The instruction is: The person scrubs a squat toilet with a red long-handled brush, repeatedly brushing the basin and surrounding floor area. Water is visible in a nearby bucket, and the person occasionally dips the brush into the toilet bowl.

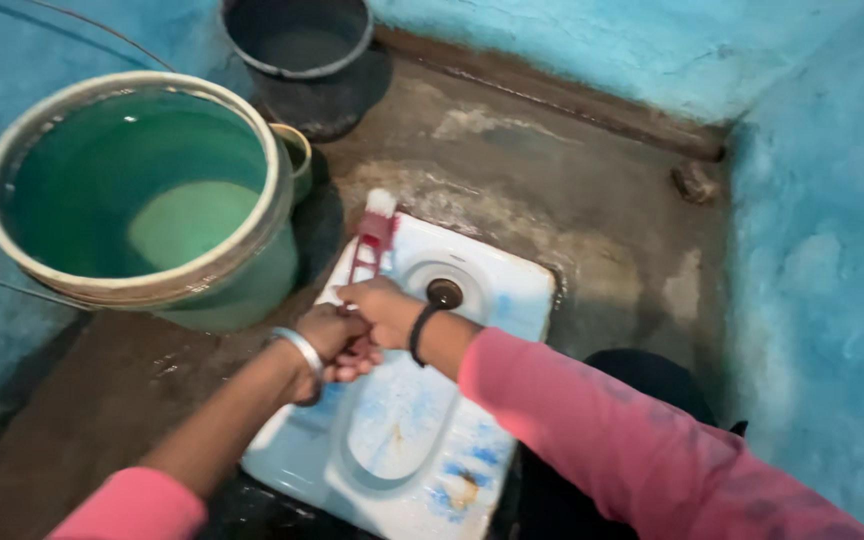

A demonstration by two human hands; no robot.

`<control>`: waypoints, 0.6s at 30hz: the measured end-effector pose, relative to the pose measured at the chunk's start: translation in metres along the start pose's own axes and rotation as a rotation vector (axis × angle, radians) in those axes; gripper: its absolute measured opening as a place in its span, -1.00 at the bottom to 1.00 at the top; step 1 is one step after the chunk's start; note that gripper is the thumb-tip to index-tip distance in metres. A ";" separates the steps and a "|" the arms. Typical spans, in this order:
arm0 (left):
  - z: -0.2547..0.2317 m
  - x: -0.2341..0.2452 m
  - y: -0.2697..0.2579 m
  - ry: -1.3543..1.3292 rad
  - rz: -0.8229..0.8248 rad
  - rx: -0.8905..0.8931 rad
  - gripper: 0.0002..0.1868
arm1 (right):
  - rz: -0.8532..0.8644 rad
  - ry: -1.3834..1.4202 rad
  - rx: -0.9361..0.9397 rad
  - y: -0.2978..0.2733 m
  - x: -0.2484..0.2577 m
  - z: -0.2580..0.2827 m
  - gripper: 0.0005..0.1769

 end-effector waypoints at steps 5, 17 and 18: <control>0.012 -0.028 -0.008 0.014 0.055 0.086 -0.84 | 0.004 -0.071 0.108 -0.044 0.011 -0.001 -0.66; -0.004 -0.008 -0.015 0.046 0.018 0.038 -0.82 | 0.047 -0.117 -0.020 -0.047 -0.024 0.012 -0.55; -0.001 -0.009 -0.023 0.050 -0.026 0.061 -0.82 | 0.041 -0.166 -0.114 -0.047 -0.028 -0.003 -0.52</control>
Point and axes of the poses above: each hand's wrist, its own y-axis towards the middle knuckle, its own x-axis out of the back of the hand, z = x × y, the point moved 6 cm from there along y, towards the middle knuckle, and after that the axes turned 6 degrees about -x, right-handed, at the moved point
